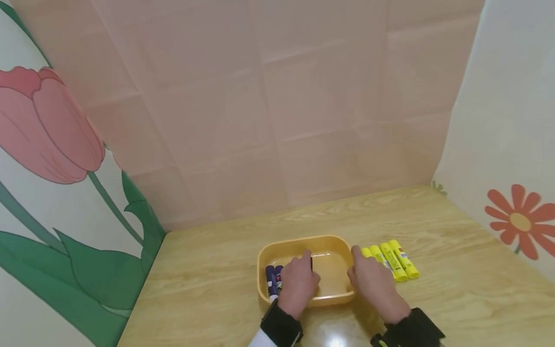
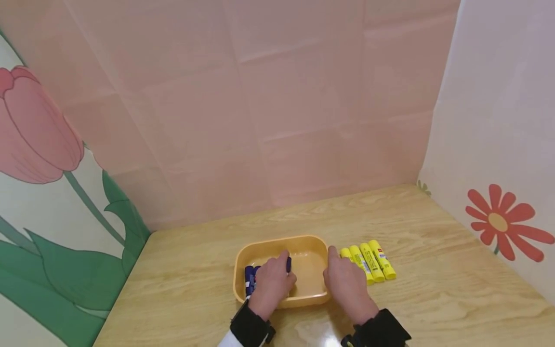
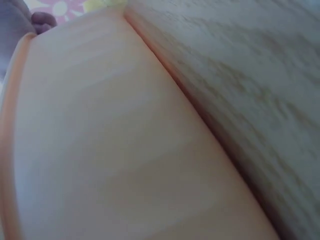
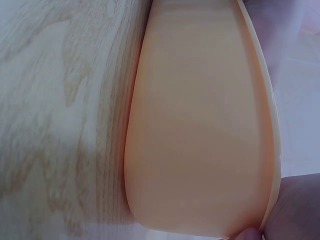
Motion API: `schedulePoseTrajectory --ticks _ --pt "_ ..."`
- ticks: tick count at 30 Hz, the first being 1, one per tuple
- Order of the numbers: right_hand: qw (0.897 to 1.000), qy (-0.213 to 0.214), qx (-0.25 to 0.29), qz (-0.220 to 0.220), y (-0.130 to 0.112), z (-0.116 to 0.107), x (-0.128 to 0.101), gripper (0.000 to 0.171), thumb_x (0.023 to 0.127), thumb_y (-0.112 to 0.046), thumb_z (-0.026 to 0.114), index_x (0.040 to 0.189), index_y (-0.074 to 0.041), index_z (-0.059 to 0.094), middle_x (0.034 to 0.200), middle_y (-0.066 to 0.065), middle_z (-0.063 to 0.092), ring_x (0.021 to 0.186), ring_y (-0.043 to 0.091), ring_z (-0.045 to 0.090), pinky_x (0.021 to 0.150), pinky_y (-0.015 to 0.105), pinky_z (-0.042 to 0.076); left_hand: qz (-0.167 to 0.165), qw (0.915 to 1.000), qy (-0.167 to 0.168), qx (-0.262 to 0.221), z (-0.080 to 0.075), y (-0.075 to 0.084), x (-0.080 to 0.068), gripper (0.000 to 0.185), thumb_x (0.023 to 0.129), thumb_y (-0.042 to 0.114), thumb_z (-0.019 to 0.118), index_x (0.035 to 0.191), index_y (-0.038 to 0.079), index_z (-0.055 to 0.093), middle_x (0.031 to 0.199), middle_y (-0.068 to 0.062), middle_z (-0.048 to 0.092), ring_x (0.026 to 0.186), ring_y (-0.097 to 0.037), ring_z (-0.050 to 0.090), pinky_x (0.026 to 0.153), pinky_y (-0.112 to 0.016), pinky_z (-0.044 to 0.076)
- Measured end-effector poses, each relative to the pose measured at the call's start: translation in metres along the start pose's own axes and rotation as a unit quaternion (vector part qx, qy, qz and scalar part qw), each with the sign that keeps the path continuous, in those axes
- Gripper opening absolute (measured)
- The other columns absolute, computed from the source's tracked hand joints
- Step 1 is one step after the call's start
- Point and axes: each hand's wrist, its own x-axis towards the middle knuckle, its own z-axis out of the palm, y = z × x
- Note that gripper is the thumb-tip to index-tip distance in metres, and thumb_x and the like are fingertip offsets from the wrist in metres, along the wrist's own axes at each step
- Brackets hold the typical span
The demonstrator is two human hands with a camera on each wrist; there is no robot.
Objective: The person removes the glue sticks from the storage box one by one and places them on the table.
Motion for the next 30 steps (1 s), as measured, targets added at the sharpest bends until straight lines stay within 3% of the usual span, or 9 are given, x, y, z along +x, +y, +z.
schedulePoseTrajectory --ticks 7,14,17,22,26,30 --pt "1.0 0.007 0.0 -0.002 0.002 0.001 0.0 0.033 0.087 -0.011 0.057 0.117 0.001 0.048 0.062 0.009 0.049 0.05 0.023 0.048 0.044 0.039 0.038 -0.01 0.9991 -0.004 -0.041 -0.004 -0.005 0.003 0.037 0.079 0.025 0.073 0.111 0.015 0.056 0.069 -0.003 0.058 0.055 -0.02 0.054 0.046 -0.033 0.035" --pt "1.0 0.009 0.005 -0.002 0.002 0.001 0.0 0.029 0.086 -0.01 0.056 0.112 0.0 0.048 0.062 0.01 0.049 0.051 0.024 0.048 0.044 0.039 0.038 -0.015 0.9961 0.001 -0.087 -0.027 -0.015 0.003 0.044 0.081 0.027 0.072 0.121 0.014 0.059 0.072 0.003 0.06 0.057 -0.011 0.05 0.048 -0.027 0.037" --pt "1.0 0.007 0.008 -0.004 0.001 0.001 0.0 0.03 0.086 -0.01 0.056 0.113 0.0 0.048 0.062 0.009 0.049 0.051 0.024 0.047 0.044 0.039 0.038 -0.044 0.9926 -0.016 -0.112 -0.041 -0.02 0.0 0.051 0.084 0.028 0.073 0.13 0.013 0.057 0.084 0.001 0.064 0.064 -0.011 0.053 0.053 -0.027 0.04" --pt "1.0 0.009 0.006 -0.003 0.0 0.001 0.001 0.032 0.086 -0.01 0.057 0.115 0.0 0.048 0.062 0.01 0.05 0.051 0.024 0.049 0.044 0.04 0.039 -0.102 0.9837 -0.036 -0.144 -0.061 -0.027 -0.006 0.05 0.086 0.027 0.074 0.131 0.015 0.056 0.092 -0.002 0.065 0.07 -0.014 0.056 0.06 -0.031 0.047" --pt "1.0 0.01 0.005 -0.001 0.001 0.0 0.002 0.033 0.086 -0.01 0.056 0.116 0.001 0.048 0.062 0.01 0.051 0.052 0.025 0.049 0.044 0.04 0.039 -0.114 0.9839 -0.03 -0.135 -0.068 -0.032 -0.011 0.05 0.085 0.027 0.077 0.13 0.016 0.057 0.101 -0.003 0.068 0.076 -0.015 0.059 0.067 -0.034 0.052" --pt "1.0 0.01 0.007 0.001 0.003 0.001 0.001 0.032 0.086 -0.01 0.056 0.114 0.0 0.048 0.062 0.011 0.05 0.051 0.025 0.048 0.044 0.04 0.039 -0.105 0.9873 -0.02 -0.117 -0.07 -0.036 -0.015 0.05 0.082 0.026 0.076 0.128 0.015 0.059 0.095 -0.001 0.067 0.072 -0.013 0.057 0.06 -0.032 0.045"
